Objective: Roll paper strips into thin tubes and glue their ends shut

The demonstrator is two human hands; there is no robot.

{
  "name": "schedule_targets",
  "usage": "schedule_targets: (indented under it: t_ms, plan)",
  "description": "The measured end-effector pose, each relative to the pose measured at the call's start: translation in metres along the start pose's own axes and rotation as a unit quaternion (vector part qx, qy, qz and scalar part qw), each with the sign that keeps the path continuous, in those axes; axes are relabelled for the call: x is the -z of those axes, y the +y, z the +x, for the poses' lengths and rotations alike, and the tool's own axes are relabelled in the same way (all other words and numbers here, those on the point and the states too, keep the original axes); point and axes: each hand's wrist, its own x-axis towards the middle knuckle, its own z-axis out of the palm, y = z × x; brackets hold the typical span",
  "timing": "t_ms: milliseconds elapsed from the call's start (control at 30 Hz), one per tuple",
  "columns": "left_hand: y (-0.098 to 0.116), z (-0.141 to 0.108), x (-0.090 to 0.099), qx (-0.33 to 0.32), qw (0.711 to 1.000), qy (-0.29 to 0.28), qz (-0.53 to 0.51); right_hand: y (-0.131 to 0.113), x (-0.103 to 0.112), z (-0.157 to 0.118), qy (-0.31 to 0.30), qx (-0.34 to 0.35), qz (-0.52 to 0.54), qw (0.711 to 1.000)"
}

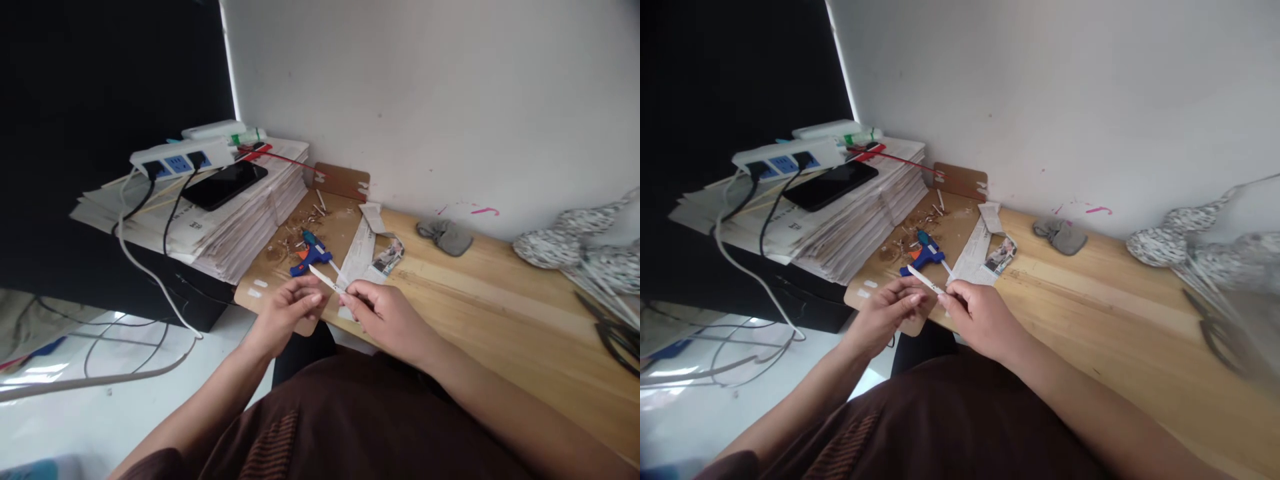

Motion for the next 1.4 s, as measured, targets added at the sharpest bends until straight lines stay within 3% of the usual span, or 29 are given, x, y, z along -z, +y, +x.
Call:
schedule_targets:
  t_ms: [100, 167, 433, 533, 700, 900, 1067, 1267, 1400]
  plan:
    - [-0.008, -0.012, 0.030, -0.099, 0.982, 0.132, 0.096, 0.004, -0.015, 0.003, -0.009, 0.031, -0.068, 0.997]
    - [-0.012, -0.020, 0.046, -0.170, 0.956, 0.181, 0.158, 0.007, -0.027, 0.005, -0.031, 0.040, -0.089, 0.995]
    - [-0.012, -0.028, 0.072, -0.278, 0.902, 0.128, 0.305, -0.004, -0.060, 0.021, -0.080, 0.084, -0.169, 0.979]
    - [-0.009, -0.023, 0.085, -0.289, 0.881, 0.137, 0.348, -0.008, -0.069, 0.030, -0.068, 0.113, -0.185, 0.974]
    - [-0.011, -0.021, 0.110, -0.278, 0.884, 0.164, 0.337, -0.016, -0.080, 0.040, -0.058, 0.147, -0.230, 0.960]
    - [-0.017, -0.021, 0.130, -0.272, 0.871, 0.231, 0.338, -0.028, -0.085, 0.059, -0.075, 0.216, -0.406, 0.885]
    - [-0.021, -0.023, 0.139, -0.288, 0.841, 0.275, 0.366, -0.034, -0.088, 0.082, -0.075, 0.283, -0.451, 0.843]
    - [-0.028, -0.023, 0.147, -0.304, 0.821, 0.306, 0.374, -0.040, -0.096, 0.105, -0.090, 0.326, -0.451, 0.826]
    - [-0.033, -0.021, 0.150, -0.308, 0.825, 0.298, 0.369, -0.037, -0.100, 0.116, -0.100, 0.332, -0.445, 0.826]
